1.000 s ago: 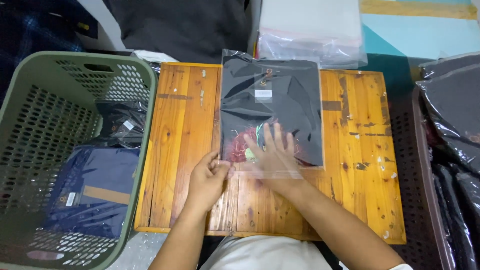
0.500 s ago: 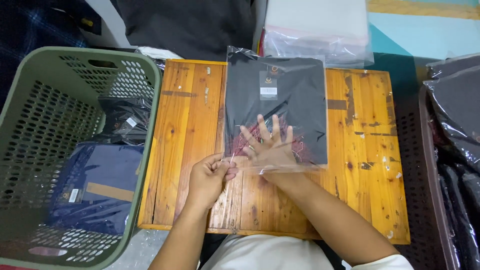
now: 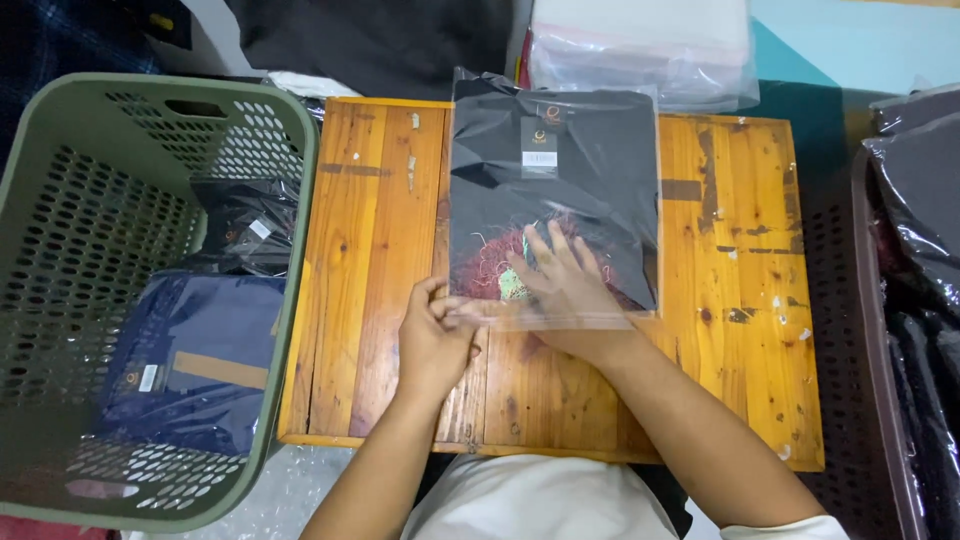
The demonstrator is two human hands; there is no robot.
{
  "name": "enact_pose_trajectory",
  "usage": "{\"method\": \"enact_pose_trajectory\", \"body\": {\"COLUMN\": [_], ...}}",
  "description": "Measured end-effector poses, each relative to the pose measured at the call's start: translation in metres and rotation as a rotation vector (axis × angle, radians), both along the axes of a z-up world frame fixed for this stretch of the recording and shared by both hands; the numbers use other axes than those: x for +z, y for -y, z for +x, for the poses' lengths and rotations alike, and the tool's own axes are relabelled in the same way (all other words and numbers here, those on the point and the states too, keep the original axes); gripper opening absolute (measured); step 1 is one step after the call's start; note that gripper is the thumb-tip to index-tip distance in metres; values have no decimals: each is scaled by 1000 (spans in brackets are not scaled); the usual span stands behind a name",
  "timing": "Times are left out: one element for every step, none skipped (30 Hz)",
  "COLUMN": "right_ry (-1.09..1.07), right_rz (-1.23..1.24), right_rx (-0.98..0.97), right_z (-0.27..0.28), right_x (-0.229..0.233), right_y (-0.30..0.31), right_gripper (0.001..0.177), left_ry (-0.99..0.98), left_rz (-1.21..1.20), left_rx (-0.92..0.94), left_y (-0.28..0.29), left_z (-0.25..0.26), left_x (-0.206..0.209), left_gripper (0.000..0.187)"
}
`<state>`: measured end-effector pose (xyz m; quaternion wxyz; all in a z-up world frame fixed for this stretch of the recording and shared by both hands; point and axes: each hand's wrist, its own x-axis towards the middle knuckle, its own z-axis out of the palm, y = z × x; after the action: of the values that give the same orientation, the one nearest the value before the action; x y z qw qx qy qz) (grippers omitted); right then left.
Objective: Packaging folded t-shirts into individual plastic bags and placing them into a collection basket.
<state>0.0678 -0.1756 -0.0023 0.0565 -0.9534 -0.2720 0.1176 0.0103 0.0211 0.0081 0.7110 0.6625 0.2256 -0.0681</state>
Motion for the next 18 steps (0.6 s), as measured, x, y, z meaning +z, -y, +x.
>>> {"method": "enact_pose_trajectory", "body": {"right_ry": [1, 80, 159, 162, 223, 280, 279, 365, 450, 452, 368, 286, 290, 165, 40, 40, 58, 76], "right_rz": [0, -13, -26, -24, 40, 103, 104, 196, 287, 287, 235, 183, 183, 105, 27, 27, -24, -75], "right_rx": [3, 40, 77, 76, 43, 8, 6, -46, -99, -98, -125, -153, -152, -198, -243, -246, -236, -222], "right_z": [2, 6, 10, 12, 13, 14, 15, 15, 15, 9, 2, -3, -4, -6, -7, -6, -4, -1], "right_x": [-21, -42, -63, -69, -75, -81, -83, -85, -87, -67, -46, -25, -18, -12, -6, -15, -25, -35], "right_y": [5, 11, 16, 15, 14, 13, 9, 6, 3, 1, -1, -3, -4, -4, -3, -2, -1, 0], "right_gripper": [104, 94, 84, 84, 74, 65, 65, 52, 43, 43, 48, 55, 55, 68, 81, 81, 87, 94], "left_ry": [1, 23, 45, 48, 101, 150, 150, 70, -10, -8, -46, -82, -78, -81, -85, -85, -79, -71], "left_rz": [0, 13, 25, 27, -14, -57, -56, -147, -239, -240, -230, -220, -222, -305, -388, -388, -343, -298], "left_rx": [3, 36, 69, 68, 122, 174, 172, 200, 227, 228, 206, 183, 183, 207, 231, 228, 223, 222], "left_y": [2, 4, 6, 7, 9, 10, 16, 23, 30, 36, 42, 48, 49, 52, 54, 57, 59, 61], "left_z": [1, 4, 6, 8, 10, 11, 9, 6, 4, 6, 8, 11, 12, 13, 14, 14, 14, 13], "left_x": [2, 5, 8, -3, -15, -26, -21, -16, -11, -9, -6, -3, -9, -17, -24, -28, -33, -37], "left_gripper": [63, 58, 54, 54, 52, 50, 50, 44, 37, 37, 28, 22, 22, 22, 24, 24, 19, 15]}}
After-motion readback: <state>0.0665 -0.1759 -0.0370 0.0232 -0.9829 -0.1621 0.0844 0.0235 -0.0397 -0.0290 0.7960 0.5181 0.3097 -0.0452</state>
